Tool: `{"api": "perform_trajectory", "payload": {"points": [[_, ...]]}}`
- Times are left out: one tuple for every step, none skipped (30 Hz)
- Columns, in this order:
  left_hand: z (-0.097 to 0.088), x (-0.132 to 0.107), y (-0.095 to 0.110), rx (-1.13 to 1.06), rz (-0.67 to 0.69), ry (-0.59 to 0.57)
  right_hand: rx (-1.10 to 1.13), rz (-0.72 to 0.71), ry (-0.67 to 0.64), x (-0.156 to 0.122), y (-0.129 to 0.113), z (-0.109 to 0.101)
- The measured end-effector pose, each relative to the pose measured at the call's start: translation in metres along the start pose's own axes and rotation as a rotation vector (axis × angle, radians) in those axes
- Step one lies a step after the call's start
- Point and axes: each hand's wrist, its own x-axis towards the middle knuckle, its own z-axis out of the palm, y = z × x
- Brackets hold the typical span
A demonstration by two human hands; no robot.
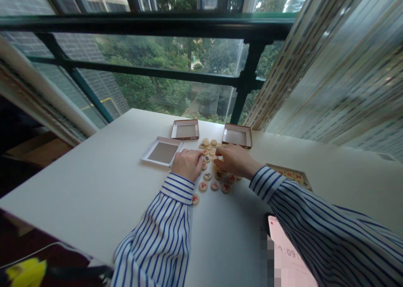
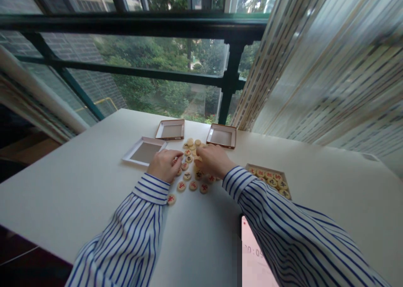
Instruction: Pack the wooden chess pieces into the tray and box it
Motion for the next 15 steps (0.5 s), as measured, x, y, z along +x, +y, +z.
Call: {"api": "perform_trajectory", "payload": {"points": [[0.0002,-0.0001,0.0000,-0.003,0.001,0.003,-0.008,0.005,-0.013,0.0022,-0.0020,0.0002],[0.0004,-0.0002,-0.0001,-0.007,0.003,0.007,-0.013,0.013,-0.027,0.0040,-0.0039,0.0004],[0.0007,-0.0003,-0.0001,-0.012,0.007,0.013,-0.015,0.023,-0.041,0.0057,-0.0054,0.0008],[0.0009,-0.0005,-0.0001,-0.016,0.013,0.018,-0.017,0.034,-0.054,0.0071,-0.0067,0.0014],[0.0012,-0.0006,-0.0001,-0.018,0.018,0.022,-0.019,0.045,-0.063,0.0082,-0.0077,0.0021],[0.0015,-0.0006,-0.0001,-0.019,0.022,0.024,-0.020,0.054,-0.068,0.0092,-0.0083,0.0030],[0.0019,-0.0007,-0.0002,-0.018,0.026,0.024,-0.021,0.059,-0.070,0.0099,-0.0087,0.0039],[0.0024,-0.0007,-0.0002,-0.017,0.027,0.024,-0.022,0.061,-0.068,0.0105,-0.0089,0.0048],[0.0029,-0.0007,-0.0003,-0.018,0.029,0.024,-0.021,0.059,-0.067,0.0109,-0.0089,0.0055],[0.0033,-0.0007,-0.0004,-0.019,0.030,0.026,-0.019,0.060,-0.065,0.0111,-0.0089,0.0060],[0.0038,-0.0007,-0.0005,-0.020,0.030,0.029,-0.017,0.062,-0.063,0.0113,-0.0088,0.0061],[0.0043,-0.0006,-0.0007,-0.021,0.031,0.033,-0.013,0.064,-0.061,0.0114,-0.0087,0.0058],[0.0047,-0.0005,-0.0009,-0.021,0.033,0.036,-0.009,0.066,-0.058,0.0113,-0.0085,0.0051],[0.0050,-0.0004,-0.0011,-0.023,0.036,0.038,-0.004,0.067,-0.055,0.0112,-0.0082,0.0041],[0.0053,-0.0003,-0.0013,-0.026,0.039,0.039,-0.002,0.068,-0.050,0.0109,-0.0077,0.0029]]}}
